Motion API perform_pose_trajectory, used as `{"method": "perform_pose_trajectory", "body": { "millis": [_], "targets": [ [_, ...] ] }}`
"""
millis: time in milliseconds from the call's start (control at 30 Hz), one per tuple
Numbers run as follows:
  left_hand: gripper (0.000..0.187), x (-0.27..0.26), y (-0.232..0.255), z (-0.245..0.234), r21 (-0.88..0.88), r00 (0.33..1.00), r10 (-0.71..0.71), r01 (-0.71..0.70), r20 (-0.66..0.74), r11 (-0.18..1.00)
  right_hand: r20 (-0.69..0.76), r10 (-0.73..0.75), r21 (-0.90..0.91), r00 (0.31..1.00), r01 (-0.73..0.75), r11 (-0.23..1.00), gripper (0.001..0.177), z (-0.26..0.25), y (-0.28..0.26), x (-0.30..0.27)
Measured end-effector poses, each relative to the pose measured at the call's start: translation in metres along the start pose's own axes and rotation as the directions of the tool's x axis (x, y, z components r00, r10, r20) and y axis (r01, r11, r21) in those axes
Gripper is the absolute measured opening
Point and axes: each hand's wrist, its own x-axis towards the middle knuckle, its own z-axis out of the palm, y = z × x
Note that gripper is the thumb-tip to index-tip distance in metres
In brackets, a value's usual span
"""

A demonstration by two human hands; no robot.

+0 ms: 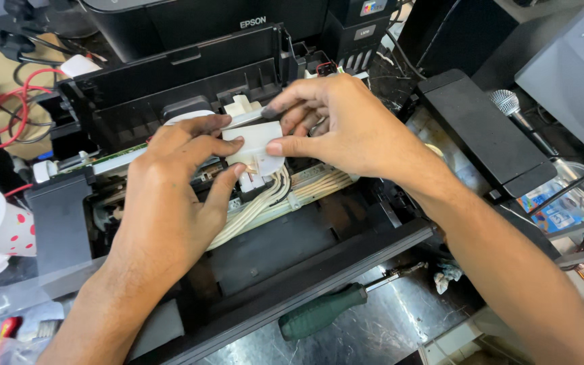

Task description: The person works inside an open Epson printer, manipulating internal wiring and components. They handle a bundle of flat ribbon cables and a white plastic housing, repeatedly adjusting and repositioning them within the printer's mechanism.

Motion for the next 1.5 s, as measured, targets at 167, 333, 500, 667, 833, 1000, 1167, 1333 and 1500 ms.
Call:
{"method": "perform_pose_trajectory", "body": {
  "millis": [167,333,500,667,833,1000,1167,1333,1500],
  "targets": [
    [0.018,0.003,0.005,-0.003,-0.063,0.998,-0.038,0.041,0.046,0.997,-0.080,-0.053,0.015,0.995,0.055,0.998,0.052,0.000,0.000,-0.005],
    [0.034,0.003,0.008,-0.009,-0.085,0.999,-0.037,0.036,-0.008,0.996,-0.026,-0.016,0.143,1.000,0.020,0.989,0.050,-0.007,-0.011,-0.011],
    [0.041,0.004,0.020,-0.015,-0.086,0.999,-0.032,0.035,0.040,0.996,0.051,-0.036,0.143,0.998,0.028,0.989,0.045,-0.016,0.001,-0.018],
    [0.038,-0.002,0.017,-0.012,-0.066,0.993,0.060,-0.054,0.103,0.996,0.081,0.052,0.064,0.995,-0.057,0.996,0.045,-0.007,0.005,-0.025],
    [0.029,-0.006,0.018,-0.011,0.000,0.994,0.048,-0.049,0.100,0.999,0.077,0.051,0.058,0.996,-0.056,0.997,0.056,-0.001,0.006,-0.026],
    [0.022,-0.009,0.012,-0.007,0.019,0.998,0.026,-0.027,0.064,0.999,0.080,0.079,0.076,0.994,-0.085,0.993,0.051,0.000,0.001,-0.027],
    [0.021,-0.008,0.013,-0.007,0.017,0.997,0.040,-0.041,0.060,0.999,0.063,0.082,0.048,0.995,-0.085,0.995,0.051,0.001,0.002,-0.027],
    [0.014,0.000,0.018,-0.012,-0.012,0.987,0.140,-0.140,0.082,0.990,0.041,0.104,0.069,0.994,-0.106,0.992,0.056,0.004,0.009,-0.027],
    [0.016,-0.004,0.017,-0.009,-0.039,0.985,0.045,-0.039,0.166,0.998,0.022,0.099,0.070,0.995,-0.100,0.992,0.048,0.005,0.006,-0.027]
  ]
}}
